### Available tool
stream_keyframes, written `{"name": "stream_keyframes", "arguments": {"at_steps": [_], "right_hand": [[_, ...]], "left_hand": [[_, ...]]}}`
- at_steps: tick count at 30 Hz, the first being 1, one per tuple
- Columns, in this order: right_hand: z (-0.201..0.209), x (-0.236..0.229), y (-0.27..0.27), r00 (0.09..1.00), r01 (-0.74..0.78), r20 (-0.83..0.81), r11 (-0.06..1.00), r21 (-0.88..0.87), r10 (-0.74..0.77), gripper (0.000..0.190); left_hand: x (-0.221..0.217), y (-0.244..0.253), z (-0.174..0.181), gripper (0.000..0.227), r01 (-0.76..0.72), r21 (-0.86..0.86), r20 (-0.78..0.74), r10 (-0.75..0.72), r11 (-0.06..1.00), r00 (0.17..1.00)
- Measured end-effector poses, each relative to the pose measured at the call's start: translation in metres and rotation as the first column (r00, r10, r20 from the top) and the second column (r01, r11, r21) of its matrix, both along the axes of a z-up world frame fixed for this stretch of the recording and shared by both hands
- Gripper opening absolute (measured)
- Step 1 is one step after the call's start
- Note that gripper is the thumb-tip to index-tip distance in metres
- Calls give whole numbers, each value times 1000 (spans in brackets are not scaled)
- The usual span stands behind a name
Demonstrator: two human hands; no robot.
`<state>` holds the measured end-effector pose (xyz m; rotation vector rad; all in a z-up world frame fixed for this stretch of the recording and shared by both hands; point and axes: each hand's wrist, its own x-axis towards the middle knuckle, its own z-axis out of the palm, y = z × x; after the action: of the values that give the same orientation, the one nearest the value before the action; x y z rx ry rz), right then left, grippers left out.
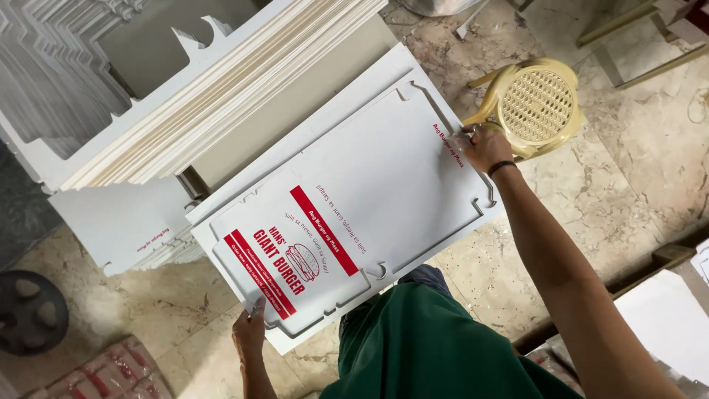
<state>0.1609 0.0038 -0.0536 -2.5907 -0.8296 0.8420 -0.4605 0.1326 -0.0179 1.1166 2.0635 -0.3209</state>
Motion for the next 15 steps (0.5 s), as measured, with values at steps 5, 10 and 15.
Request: {"name": "stream_keyframes", "arguments": {"at_steps": [5, 10, 15], "right_hand": [[-22, 24, 30, 943, -287, 38, 869, -402, 329, 57], [-19, 32, 27, 921, -333, 82, 877, -346, 382, 63], [49, 34, 44, 958, -282, -25, 919, -275, 286, 52]], "left_hand": [[-26, -8, -25, 58, 165, 136, -64, -157, 977, 985], [-22, -13, -2, 46, 34, 276, 39, -47, 961, 998], [-18, 7, 43, 33, -89, 127, 185, 65, 988, 981]]}}
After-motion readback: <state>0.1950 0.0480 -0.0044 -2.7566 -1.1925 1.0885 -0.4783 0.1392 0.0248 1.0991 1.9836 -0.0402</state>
